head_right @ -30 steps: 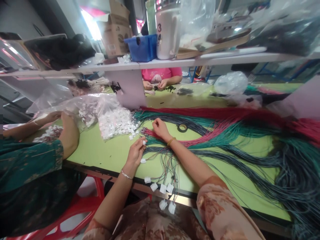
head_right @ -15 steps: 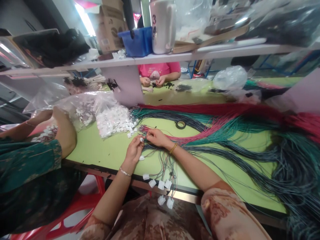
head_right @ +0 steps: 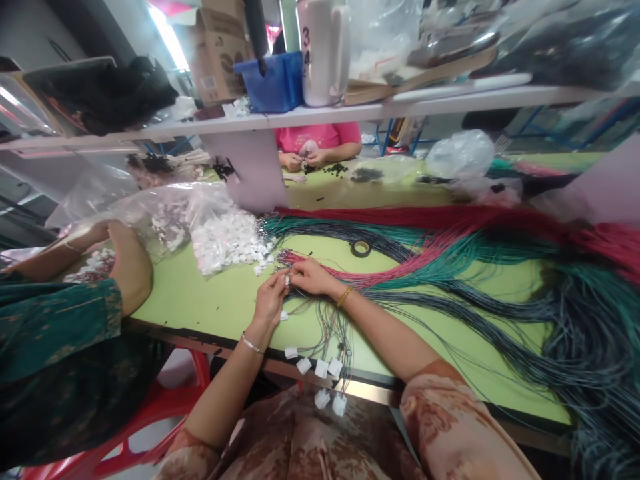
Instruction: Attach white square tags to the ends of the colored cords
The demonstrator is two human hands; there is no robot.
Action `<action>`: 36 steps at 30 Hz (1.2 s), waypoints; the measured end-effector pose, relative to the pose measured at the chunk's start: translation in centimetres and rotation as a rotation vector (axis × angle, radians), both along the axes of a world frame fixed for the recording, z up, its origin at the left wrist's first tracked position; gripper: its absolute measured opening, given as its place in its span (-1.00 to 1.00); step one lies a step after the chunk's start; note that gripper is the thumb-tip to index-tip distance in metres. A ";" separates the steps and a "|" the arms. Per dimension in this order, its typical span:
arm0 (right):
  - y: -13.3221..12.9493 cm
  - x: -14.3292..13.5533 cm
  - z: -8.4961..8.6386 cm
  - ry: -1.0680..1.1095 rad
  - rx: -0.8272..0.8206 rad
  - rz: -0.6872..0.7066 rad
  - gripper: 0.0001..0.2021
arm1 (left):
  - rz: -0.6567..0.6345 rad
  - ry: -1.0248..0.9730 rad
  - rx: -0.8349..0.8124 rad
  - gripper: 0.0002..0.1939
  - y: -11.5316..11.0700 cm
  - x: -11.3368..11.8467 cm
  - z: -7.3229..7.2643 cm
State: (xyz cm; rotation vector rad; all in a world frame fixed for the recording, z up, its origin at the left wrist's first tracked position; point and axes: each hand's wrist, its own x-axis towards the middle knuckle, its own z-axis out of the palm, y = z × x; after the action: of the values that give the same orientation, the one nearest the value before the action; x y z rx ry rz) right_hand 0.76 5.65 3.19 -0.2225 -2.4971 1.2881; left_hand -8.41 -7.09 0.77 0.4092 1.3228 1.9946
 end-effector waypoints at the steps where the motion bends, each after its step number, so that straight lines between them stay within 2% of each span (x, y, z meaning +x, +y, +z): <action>1: 0.0 0.1 0.0 -0.002 0.030 -0.007 -0.78 | 0.005 0.020 -0.017 -0.66 0.0 0.0 -0.1; 7: 0.0 0.5 0.5 0.011 0.148 0.047 -0.78 | 0.027 -0.037 -0.021 -0.61 0.1 0.0 -0.3; 12: 0.0 0.2 0.1 -0.006 0.120 0.004 -0.78 | 0.036 0.088 -0.083 -0.67 0.2 0.4 0.2; 15: 0.8 0.2 0.3 -0.024 0.009 0.048 -0.75 | 0.143 0.308 -0.081 -0.75 -0.6 1.5 1.4; 16: 1.2 0.2 0.4 -0.044 -0.029 0.060 -0.72 | 0.170 0.441 -0.049 -0.79 -1.1 2.3 1.9; 17: 1.6 0.2 0.6 -0.074 -0.058 0.067 -0.70 | 0.139 0.604 -0.002 -0.83 -1.6 3.1 2.4; 18: 1.9 0.2 0.8 -0.108 -0.073 0.068 -0.69 | 0.052 0.789 0.050 -0.86 -2.1 4.2 2.9; 19: 2.1 0.1 1.0 -0.137 -0.070 0.066 -0.70 | -0.109 0.996 0.103 -0.85 -2.7 5.3 3.2; 21: 2.1 0.1 1.1 -0.167 -0.012 0.077 -0.75 | -0.524 1.409 0.186 -0.80 -3.6 7.8 3.5; 23: 1.6 -0.1 1.0 -0.169 0.090 0.094 -0.82 | -0.842 1.708 0.199 -0.78 -4.1 10.0 3.4; 25: 0.7 -0.2 0.5 -0.179 0.191 0.067 -0.86 | -0.962 1.833 0.204 -0.75 -4.3 11.4 3.1; 27: -0.3 -0.4 -0.1 -0.205 0.272 -0.034 -0.88 | -0.901 1.785 0.213 -0.68 -4.3 11.7 2.9; 30: -1.3 -0.6 -0.9 -0.263 0.358 -0.133 -0.90 | -0.629 1.454 0.158 -0.72 -3.7 9.0 3.0; 31: -1.6 -0.7 -0.9 -0.282 0.377 -0.141 -0.90 | -0.509 1.306 0.116 -0.78 -3.4 7.2 3.1; 33: -2.0 -0.6 -0.8 -0.297 0.406 -0.148 -0.89 | -0.152 1.010 -0.018 -0.85 -2.7 2.8 3.1; 34: -2.1 -0.6 -0.7 -0.292 0.416 -0.156 -0.88 | -0.015 0.961 -0.099 -0.84 -2.4 0.4 3.1; 35: -2.3 -0.5 -0.5 -0.282 0.427 -0.158 -0.87 | 0.069 0.983 -0.201 -0.82 -2.1 -2.0 2.9; 36: -2.5 -0.5 -0.3 -0.271 0.437 -0.152 -0.86 | 0.091 1.042 -0.307 -0.79 -2.0 -4.1 2.6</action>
State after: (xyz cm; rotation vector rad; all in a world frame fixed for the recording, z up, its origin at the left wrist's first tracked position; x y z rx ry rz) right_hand 0.26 3.19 2.85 -0.4958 -2.8456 0.6659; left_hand -12.55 -9.04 3.41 1.3622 2.2398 1.5995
